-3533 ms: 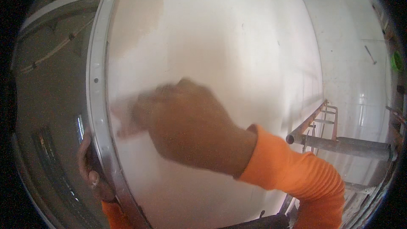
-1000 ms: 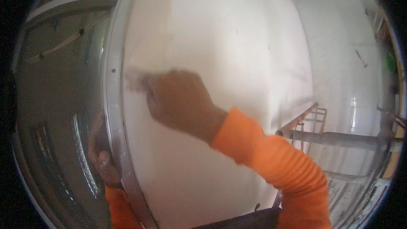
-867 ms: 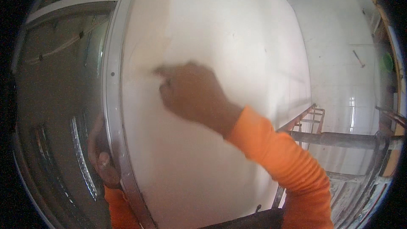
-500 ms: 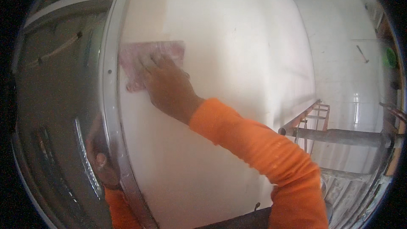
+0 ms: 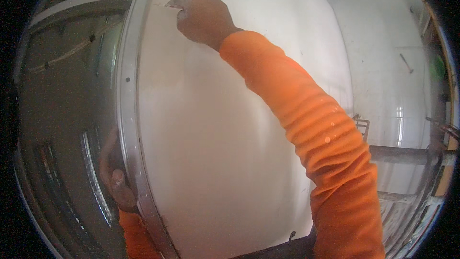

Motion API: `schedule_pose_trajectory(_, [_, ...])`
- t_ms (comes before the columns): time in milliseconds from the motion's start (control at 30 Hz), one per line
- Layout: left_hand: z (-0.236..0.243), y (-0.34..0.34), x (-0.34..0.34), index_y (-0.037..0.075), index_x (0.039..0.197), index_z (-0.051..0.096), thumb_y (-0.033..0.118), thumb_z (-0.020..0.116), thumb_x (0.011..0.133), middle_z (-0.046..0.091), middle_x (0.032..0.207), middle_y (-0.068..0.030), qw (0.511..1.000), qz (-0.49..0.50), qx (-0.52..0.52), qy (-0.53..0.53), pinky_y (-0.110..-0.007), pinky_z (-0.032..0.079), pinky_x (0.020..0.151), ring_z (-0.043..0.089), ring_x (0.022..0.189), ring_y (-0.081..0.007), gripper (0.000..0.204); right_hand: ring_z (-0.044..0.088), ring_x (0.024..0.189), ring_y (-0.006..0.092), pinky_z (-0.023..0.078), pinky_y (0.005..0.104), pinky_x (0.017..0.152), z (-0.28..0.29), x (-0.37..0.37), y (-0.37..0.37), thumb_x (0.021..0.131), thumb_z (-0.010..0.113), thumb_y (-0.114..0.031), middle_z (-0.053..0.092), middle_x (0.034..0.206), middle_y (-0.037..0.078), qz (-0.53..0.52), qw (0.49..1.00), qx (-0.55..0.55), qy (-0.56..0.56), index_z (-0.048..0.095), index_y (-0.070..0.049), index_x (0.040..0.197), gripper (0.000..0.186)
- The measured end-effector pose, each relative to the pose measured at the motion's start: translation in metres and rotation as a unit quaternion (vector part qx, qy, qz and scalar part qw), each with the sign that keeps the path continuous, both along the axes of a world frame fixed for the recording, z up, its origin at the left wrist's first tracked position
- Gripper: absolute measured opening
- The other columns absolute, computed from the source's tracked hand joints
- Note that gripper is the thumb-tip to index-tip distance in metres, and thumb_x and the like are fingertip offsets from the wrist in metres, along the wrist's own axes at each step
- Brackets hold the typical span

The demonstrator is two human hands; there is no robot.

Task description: The person applies joint compound to a drywall surface using a spreader, repeatedly scooping compound from a container and smoothing it onto the wall.

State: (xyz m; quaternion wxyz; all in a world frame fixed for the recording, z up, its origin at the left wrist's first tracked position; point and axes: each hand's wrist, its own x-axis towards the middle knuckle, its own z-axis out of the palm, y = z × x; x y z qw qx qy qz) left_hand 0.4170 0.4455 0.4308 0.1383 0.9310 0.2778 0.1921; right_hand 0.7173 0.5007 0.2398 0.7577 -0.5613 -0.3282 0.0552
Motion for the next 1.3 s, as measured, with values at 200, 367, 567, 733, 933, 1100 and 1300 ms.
schedule_pose_trajectory(200, [-0.002, 0.001, -0.001, -0.009, 0.141, 0.049, 0.071, 0.070, 0.083, 0.048, 0.148, -0.0291, 1.000, 0.008, -0.002, -0.007, -0.050, 0.034, 0.119, 0.047, 0.139, -0.0385, 0.101, 0.067, 0.081, 0.0388, 0.055, 0.0471, 0.079, 0.005, -0.042, 0.001, 0.091, 0.056, -0.013, 0.073, 0.090, 0.018, 0.026, 0.998, 0.030, -0.038, 0.070, -0.015, 0.129, 0.041])
schedule_pose_trajectory(367, [-0.001, -0.004, -0.001, -0.010, 0.141, 0.048, 0.073, 0.070, 0.081, 0.048, 0.148, -0.0294, 1.000, 0.020, -0.001, -0.013, -0.050, 0.033, 0.120, 0.047, 0.140, -0.0381, 0.104, 0.070, 0.094, 0.0294, 0.058, 0.0442, 0.077, -0.008, -0.112, -0.056, 0.095, 0.053, -0.008, 0.071, 0.121, 0.007, 0.005, 0.977, 0.127, -0.170, 0.062, -0.030, 0.140, 0.051])
schedule_pose_trajectory(567, [-0.001, -0.005, -0.001, -0.009, 0.141, 0.048, 0.075, 0.069, 0.081, 0.048, 0.148, -0.0295, 1.000, 0.025, 0.013, 0.009, -0.051, 0.033, 0.120, 0.047, 0.140, -0.0385, 0.106, 0.066, 0.108, 0.0328, 0.051, 0.0489, 0.096, -0.006, -0.089, -0.098, 0.085, 0.049, -0.001, 0.071, 0.112, 0.013, 0.204, 0.979, -0.005, -0.028, 0.071, -0.017, 0.119, 0.044])
schedule_pose_trajectory(733, [0.002, -0.002, 0.001, -0.011, 0.141, 0.047, 0.075, 0.069, 0.080, 0.048, 0.148, -0.0300, 0.999, 0.043, 0.020, 0.018, -0.051, 0.033, 0.120, 0.048, 0.139, -0.0387, 0.107, 0.063, 0.109, 0.0367, 0.049, 0.0484, 0.096, 0.009, -0.104, -0.028, 0.084, 0.055, 0.000, 0.066, 0.127, 0.018, -0.019, 0.995, 0.100, -0.015, 0.060, 0.001, 0.132, 0.049])
schedule_pose_trajectory(933, [0.001, -0.004, 0.002, -0.011, 0.141, 0.047, 0.075, 0.068, 0.081, 0.049, 0.146, -0.0298, 0.999, 0.047, 0.013, 0.005, -0.050, 0.033, 0.120, 0.048, 0.139, -0.0382, 0.107, 0.058, 0.121, 0.0383, 0.046, 0.0474, 0.100, 0.017, -0.149, -0.052, 0.084, 0.058, -0.003, 0.060, 0.132, 0.027, -0.014, 0.990, 0.030, -0.140, 0.055, 0.011, 0.133, 0.051])
schedule_pose_trajectory(1100, [0.000, -0.002, -0.002, -0.011, 0.140, 0.047, 0.076, 0.066, 0.082, 0.049, 0.147, -0.0299, 0.999, 0.024, 0.024, 0.006, -0.050, 0.033, 0.119, 0.048, 0.138, -0.0379, 0.107, 0.062, 0.118, 0.0329, 0.047, 0.0462, 0.099, -0.014, -0.151, -0.114, 0.086, 0.058, -0.004, 0.064, 0.129, 0.018, 0.175, 0.960, 0.070, -0.208, 0.053, -0.001, 0.143, 0.057])
schedule_pose_trajectory(1300, [0.001, -0.009, -0.001, -0.010, 0.141, 0.048, 0.076, 0.066, 0.082, 0.049, 0.147, -0.0290, 0.999, 0.035, 0.028, 0.014, -0.050, 0.034, 0.119, 0.049, 0.138, -0.0377, 0.106, 0.068, 0.093, 0.0405, 0.054, 0.0508, 0.088, -0.018, -0.072, -0.076, 0.088, 0.046, -0.003, 0.073, 0.102, 0.021, 0.020, 0.999, 0.039, -0.021, 0.065, 0.001, 0.127, 0.043])
